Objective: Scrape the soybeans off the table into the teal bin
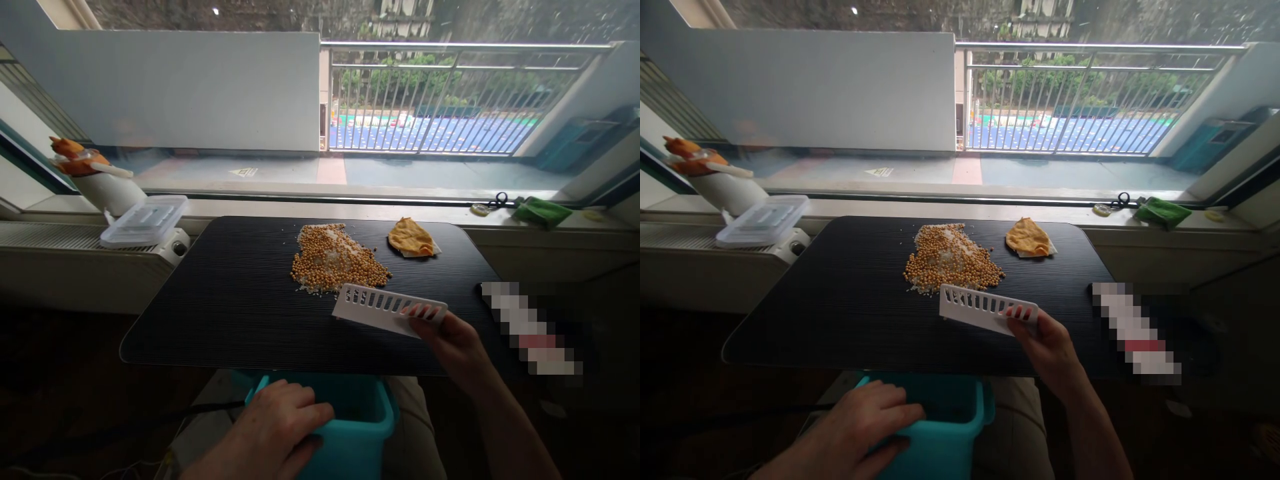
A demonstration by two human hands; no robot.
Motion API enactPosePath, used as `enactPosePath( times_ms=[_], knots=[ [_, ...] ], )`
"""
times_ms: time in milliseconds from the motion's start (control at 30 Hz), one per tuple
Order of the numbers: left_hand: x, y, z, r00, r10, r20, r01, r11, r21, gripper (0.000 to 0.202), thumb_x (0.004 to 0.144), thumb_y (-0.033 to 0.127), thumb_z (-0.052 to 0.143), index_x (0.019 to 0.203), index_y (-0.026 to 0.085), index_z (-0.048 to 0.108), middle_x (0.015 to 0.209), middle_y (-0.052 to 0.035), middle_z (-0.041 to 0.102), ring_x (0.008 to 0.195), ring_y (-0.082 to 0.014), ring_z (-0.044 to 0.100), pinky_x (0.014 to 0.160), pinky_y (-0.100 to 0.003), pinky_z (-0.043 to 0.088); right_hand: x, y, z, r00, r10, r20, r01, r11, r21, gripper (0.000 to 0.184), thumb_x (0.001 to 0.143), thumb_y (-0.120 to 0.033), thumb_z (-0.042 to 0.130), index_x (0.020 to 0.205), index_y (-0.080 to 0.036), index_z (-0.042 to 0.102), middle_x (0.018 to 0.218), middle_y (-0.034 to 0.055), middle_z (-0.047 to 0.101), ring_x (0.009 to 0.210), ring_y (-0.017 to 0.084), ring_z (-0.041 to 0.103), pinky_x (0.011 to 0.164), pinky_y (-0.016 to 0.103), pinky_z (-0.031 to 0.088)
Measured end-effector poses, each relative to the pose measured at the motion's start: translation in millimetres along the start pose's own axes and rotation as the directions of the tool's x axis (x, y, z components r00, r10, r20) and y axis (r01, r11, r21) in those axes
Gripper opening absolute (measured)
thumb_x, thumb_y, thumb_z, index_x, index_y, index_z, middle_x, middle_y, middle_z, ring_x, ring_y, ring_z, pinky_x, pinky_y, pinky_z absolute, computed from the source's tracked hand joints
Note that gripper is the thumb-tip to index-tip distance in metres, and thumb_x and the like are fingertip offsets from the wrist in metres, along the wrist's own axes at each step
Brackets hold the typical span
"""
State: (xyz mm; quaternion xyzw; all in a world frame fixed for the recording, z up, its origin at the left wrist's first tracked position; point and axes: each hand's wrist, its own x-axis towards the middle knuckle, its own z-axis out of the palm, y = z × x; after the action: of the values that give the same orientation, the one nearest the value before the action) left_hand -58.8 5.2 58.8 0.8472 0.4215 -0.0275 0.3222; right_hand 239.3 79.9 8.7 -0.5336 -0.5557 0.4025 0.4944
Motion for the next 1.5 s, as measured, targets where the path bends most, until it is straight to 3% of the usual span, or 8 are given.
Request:
enactPosePath(
  times_ms=[67, 200, 367, 467, 533, 600, 933, 1500],
  knots=[
    [0, -1, 1.2, 1.0, 0.003, -0.004, -0.003, 1.0, -0.003, 0.031, 0.087, 0.005, 0.066, 0.11, 0.026, 0.063, 0.101, -0.0002, 0.063, 0.092, -0.0219, 0.06, 0.081, -0.032, 0.042, -6, -2, -2, 0.999, 0.032, 0.042, -0.033, 0.999, 0.01, 0.025, 0.076, -0.048, 0.077, 0.088, -0.025, 0.078, 0.089, 0.0049, 0.078, 0.083, 0.022, 0.072, 0.078, 0.032, 0.059],
    [0, -2, 4.5, 1.0, 0.019, -0.012, -0.019, 1.0, -0.011, 0.03, 0.087, 0.006, 0.066, 0.109, 0.026, 0.063, 0.101, -0.0004, 0.063, 0.091, -0.0221, 0.06, 0.081, -0.032, 0.043, -15, -5, -6, 0.997, 0.08, 0.005, -0.081, 0.995, 0.063, 0.025, 0.077, -0.048, 0.076, 0.091, -0.027, 0.079, 0.093, 0.0044, 0.078, 0.089, 0.022, 0.072, 0.084, 0.032, 0.058],
    [0, -4, 6.8, 0.999, 0.026, -0.031, -0.026, 1.0, -0.005, 0.034, 0.088, 0.007, 0.066, 0.115, 0.027, 0.062, 0.101, -0.0009, 0.064, 0.09, -0.022, 0.061, 0.079, -0.032, 0.043, -17, -2, -12, 0.967, 0.1, 0.235, -0.104, 0.995, 0.006, 0.021, 0.079, -0.042, 0.075, 0.091, -0.025, 0.079, 0.087, 0.0055, 0.079, 0.078, 0.021, 0.073, 0.071, 0.028, 0.059],
    [0, -3, 6.5, 0.999, 0.024, -0.029, -0.024, 1.0, -0.004, 0.035, 0.087, 0.006, 0.066, 0.115, 0.027, 0.062, 0.101, -0.0003, 0.064, 0.09, -0.0217, 0.061, 0.08, -0.032, 0.043, -9, 1, -8, 0.998, 0.045, 0.053, -0.049, 0.997, 0.062, 0.02, 0.079, -0.041, 0.075, 0.092, -0.026, 0.078, 0.091, 0.0047, 0.078, 0.084, 0.021, 0.072, 0.079, 0.031, 0.059],
    [0, -2, 5.8, 1.0, 0.021, -0.023, -0.021, 1.0, -0.005, 0.033, 0.087, 0.005, 0.066, 0.112, 0.026, 0.063, 0.101, -0.0001, 0.064, 0.091, -0.0217, 0.061, 0.08, -0.031, 0.043, 0, 2, -2, 0.994, 0.004, -0.11, 0.005, 0.997, 0.081, 0.02, 0.078, -0.042, 0.076, 0.09, -0.026, 0.077, 0.09, 0.0036, 0.077, 0.086, 0.02, 0.071, 0.084, 0.034, 0.057],
    [0, -1, 4.8, 1.0, 0.018, -0.016, -0.018, 1.0, -0.003, 0.03, 0.087, 0.005, 0.065, 0.109, 0.025, 0.064, 0.099, -0.0001, 0.064, 0.091, -0.0217, 0.061, 0.08, -0.031, 0.042, 10, 0, 3, 0.984, -0.029, -0.175, 0.04, 0.997, 0.061, 0.019, 0.077, -0.042, 0.077, 0.086, -0.026, 0.075, 0.087, 0.0025, 0.075, 0.084, 0.019, 0.069, 0.083, 0.034, 0.057],
    [-1, 0, 2.4, 1.0, 0.001, -0.007, -0.001, 1.0, -0.001, 0.028, 0.087, 0.005, 0.065, 0.106, 0.026, 0.063, 0.099, 0.0007, 0.063, 0.091, -0.0204, 0.06, 0.08, -0.029, 0.042, 24, -5, 13, 0.99, -0.097, -0.099, 0.089, 0.992, -0.084, 0.014, 0.082, -0.036, 0.072, 0.088, -0.024, 0.072, 0.083, 0.0024, 0.071, 0.078, 0.018, 0.064, 0.077, 0.034, 0.054],
    [-3, -1, 4.2, 0.999, 0.011, -0.03, -0.012, 1.0, -0.021, 0.033, 0.087, 0.003, 0.063, 0.111, 0.025, 0.063, 0.1, -0.0002, 0.063, 0.092, -0.021, 0.059, 0.082, -0.031, 0.041, 23, 0, 9, 0.994, -0.084, -0.069, 0.085, 0.996, 0.016, 0.016, 0.081, -0.038, 0.074, 0.078, -0.023, 0.068, 0.081, 0.0006, 0.068, 0.081, 0.017, 0.063, 0.082, 0.034, 0.054]
  ],
)
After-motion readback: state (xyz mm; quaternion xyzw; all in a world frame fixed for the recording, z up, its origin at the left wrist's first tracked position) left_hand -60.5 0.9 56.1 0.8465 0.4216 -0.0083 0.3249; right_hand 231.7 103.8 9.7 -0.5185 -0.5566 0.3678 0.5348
